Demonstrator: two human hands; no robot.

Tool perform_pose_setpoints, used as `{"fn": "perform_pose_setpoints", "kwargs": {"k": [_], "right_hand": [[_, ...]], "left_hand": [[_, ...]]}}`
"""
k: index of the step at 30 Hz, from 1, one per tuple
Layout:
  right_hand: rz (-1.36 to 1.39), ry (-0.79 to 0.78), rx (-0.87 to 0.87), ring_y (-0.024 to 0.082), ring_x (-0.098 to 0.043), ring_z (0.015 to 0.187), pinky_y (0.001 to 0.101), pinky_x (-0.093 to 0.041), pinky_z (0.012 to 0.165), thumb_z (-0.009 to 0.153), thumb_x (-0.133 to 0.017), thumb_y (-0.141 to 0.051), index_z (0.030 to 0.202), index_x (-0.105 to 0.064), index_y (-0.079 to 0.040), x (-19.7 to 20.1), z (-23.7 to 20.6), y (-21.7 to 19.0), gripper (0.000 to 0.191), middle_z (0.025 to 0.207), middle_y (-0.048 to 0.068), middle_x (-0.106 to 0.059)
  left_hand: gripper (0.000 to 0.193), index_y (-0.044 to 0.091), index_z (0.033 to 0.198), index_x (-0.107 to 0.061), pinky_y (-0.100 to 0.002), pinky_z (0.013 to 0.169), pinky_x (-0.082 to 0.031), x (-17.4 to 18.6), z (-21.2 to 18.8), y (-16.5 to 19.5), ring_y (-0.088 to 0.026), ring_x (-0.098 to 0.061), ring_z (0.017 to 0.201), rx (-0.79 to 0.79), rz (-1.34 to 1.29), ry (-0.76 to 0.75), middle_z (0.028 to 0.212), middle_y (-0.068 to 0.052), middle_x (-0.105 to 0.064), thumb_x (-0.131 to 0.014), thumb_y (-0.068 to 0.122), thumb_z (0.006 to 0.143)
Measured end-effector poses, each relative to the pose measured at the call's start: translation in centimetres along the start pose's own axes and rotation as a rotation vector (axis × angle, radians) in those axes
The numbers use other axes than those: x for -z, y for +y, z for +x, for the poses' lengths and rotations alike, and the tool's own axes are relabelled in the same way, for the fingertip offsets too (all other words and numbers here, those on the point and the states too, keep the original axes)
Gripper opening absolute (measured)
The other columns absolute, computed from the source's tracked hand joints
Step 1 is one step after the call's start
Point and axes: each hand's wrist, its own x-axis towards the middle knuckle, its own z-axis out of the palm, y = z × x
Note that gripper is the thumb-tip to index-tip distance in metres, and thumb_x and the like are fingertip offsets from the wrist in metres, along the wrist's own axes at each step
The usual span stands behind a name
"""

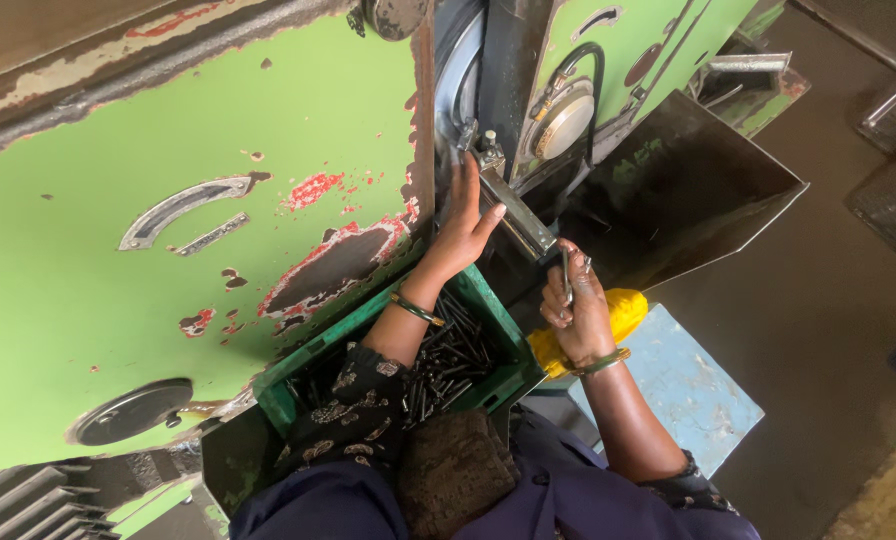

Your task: The person repeatedly picks small metal rods from a green crate and presses them against a rotating grinding wheel. They hold each rod with both hands, grind one end, then return it to the crate. The process is repeated continuously throughout the clip.

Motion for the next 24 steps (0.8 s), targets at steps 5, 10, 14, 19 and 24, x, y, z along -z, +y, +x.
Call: {"fn": "perform_pose_setpoints", "kwargs": {"k": [5,10,14,19,24], "right_hand": [[-0.043,0.035,0.013,0.005,-0.036,0.049,0.0199,-0.029,0.042,0.105,-0.060,-0.033,0.108,-0.055,-0.014,0.9,0.3,0.5,0.020,0.078,-0.002,-0.052],[-0.025,0.010,-0.069,0.002,-0.035,0.047,0.0168,-0.029,0.042,0.104,-0.060,-0.027,0.104,-0.053,-0.013,0.9,0.2,0.1,0.015,0.099,0.006,-0.067],[-0.016,-0.023,-0.093,0.001,-0.034,0.046,0.0160,-0.029,0.040,0.104,-0.057,-0.026,0.102,-0.051,-0.013,0.2,0.1,-0.3,0.014,0.108,0.011,-0.070],[0.078,-0.025,-0.105,0.004,-0.035,0.046,0.0173,-0.029,0.040,0.106,-0.054,-0.029,0.107,-0.054,-0.013,0.4,0.2,-0.2,0.016,0.101,0.010,-0.067],[0.112,0.036,-0.070,0.005,-0.039,0.051,0.0193,-0.031,0.044,0.104,-0.056,-0.019,0.111,-0.056,-0.014,1.5,0.9,0.1,0.009,0.091,0.004,-0.061]], "left_hand": [[0.085,0.003,0.167,0.001,-0.053,0.133,-0.013,-0.4,0.0,-0.2,-0.044,0.004,0.164,-0.022,0.041,0.042,0.174,-0.031,0.004,-0.048,0.044,0.111],[0.122,0.005,0.163,0.015,-0.057,0.128,-0.009,-0.1,0.7,0.3,-0.047,0.016,0.158,-0.064,0.114,0.003,0.167,-0.032,0.025,-0.065,0.061,0.090],[0.148,0.007,0.156,0.022,-0.059,0.122,-0.007,0.3,0.6,0.9,-0.046,0.022,0.151,-0.046,0.080,-0.038,0.160,-0.029,0.030,-0.079,0.070,0.069],[0.126,0.006,0.162,0.018,-0.058,0.126,-0.005,0.4,0.7,0.1,-0.046,0.023,0.156,-0.044,0.022,-0.053,0.165,-0.032,0.030,-0.070,0.060,0.089],[0.091,0.004,0.167,0.001,-0.054,0.131,-0.015,-0.6,0.3,-1.2,-0.046,0.003,0.163,-0.017,0.021,0.051,0.172,-0.033,0.009,-0.054,0.047,0.108]]}}
